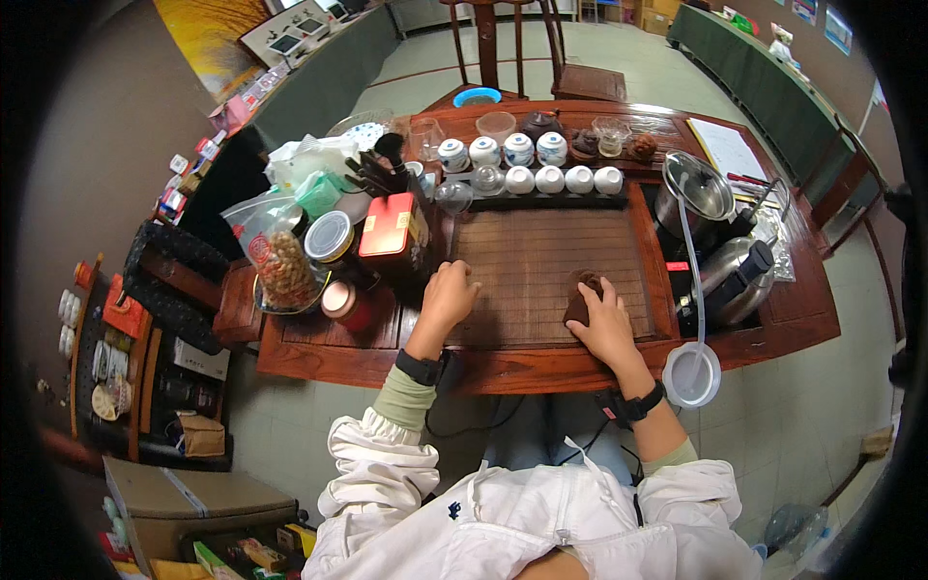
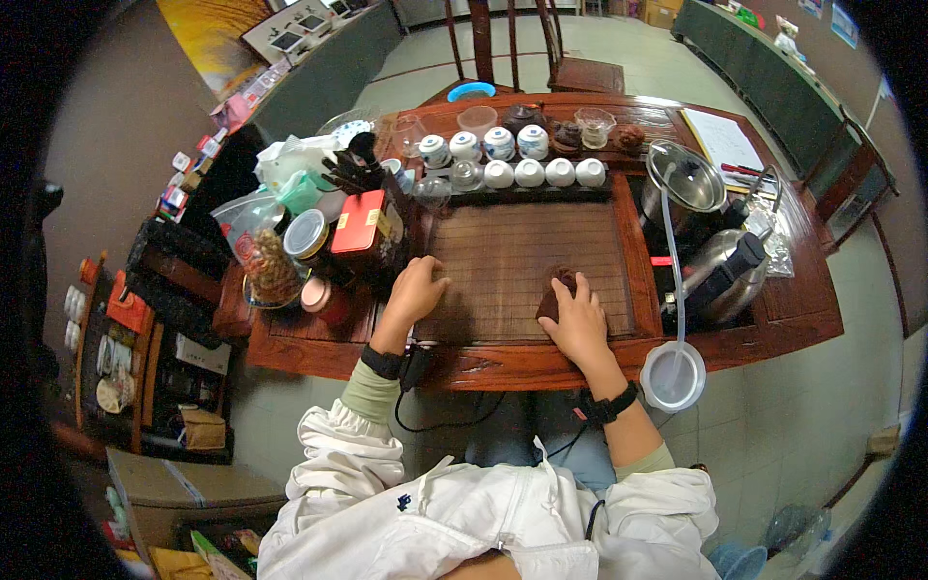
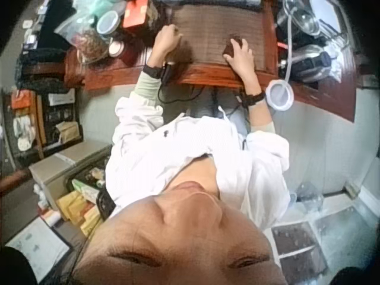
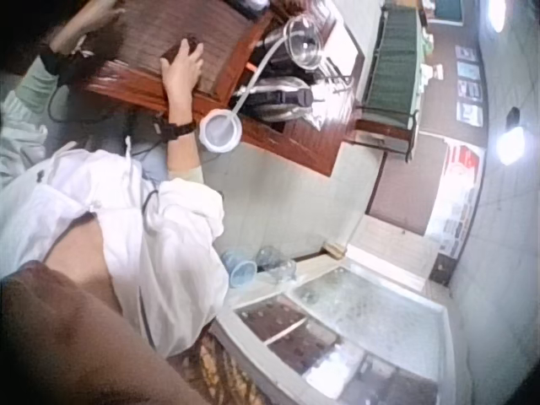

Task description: The person wipes a wooden tea tray with a cloth, then wipes several small ceramic cups and glass cups. The person also wipes a small teapot and places the cleaned items back on the tray.

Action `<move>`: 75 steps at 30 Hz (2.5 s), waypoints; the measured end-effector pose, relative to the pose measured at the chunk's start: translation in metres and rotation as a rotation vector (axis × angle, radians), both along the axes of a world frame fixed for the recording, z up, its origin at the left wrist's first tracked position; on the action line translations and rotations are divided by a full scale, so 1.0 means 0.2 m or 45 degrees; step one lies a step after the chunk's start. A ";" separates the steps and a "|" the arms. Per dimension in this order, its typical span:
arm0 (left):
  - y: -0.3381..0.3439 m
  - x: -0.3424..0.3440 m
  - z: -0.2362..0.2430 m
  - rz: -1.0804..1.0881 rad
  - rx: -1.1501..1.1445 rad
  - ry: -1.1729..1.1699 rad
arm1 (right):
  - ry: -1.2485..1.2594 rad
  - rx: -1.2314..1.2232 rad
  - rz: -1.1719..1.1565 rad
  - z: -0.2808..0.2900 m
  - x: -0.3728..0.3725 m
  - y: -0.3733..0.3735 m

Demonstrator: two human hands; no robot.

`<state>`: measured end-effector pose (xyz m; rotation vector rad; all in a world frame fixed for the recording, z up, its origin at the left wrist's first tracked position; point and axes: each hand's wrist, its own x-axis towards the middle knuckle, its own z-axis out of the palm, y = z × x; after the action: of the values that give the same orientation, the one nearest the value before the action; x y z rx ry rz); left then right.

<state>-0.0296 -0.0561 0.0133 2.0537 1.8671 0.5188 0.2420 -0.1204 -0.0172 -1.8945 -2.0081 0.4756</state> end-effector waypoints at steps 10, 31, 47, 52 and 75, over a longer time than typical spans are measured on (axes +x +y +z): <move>0.48 0.11 0.05 0.430 -0.032 -0.505 | -0.063 0.254 -0.088 -0.06 0.02 -0.13; 0.75 0.18 -0.27 0.556 0.647 0.573 | 0.061 0.182 -0.081 -0.05 0.05 -0.10; 0.82 0.10 -0.31 0.476 0.772 0.326 | 0.147 0.186 -0.110 -0.05 0.05 -0.11; 0.73 0.18 -0.25 0.519 0.698 0.271 | 0.107 0.154 -0.166 -0.05 0.04 -0.10; -0.35 0.00 -0.19 0.214 0.119 0.084 | -0.116 0.214 -0.659 -0.02 0.16 -0.11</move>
<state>-0.0293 -0.1268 -0.0247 2.0045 2.1037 0.5974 0.2735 -0.1426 -0.0212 -2.2435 -1.4617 0.0802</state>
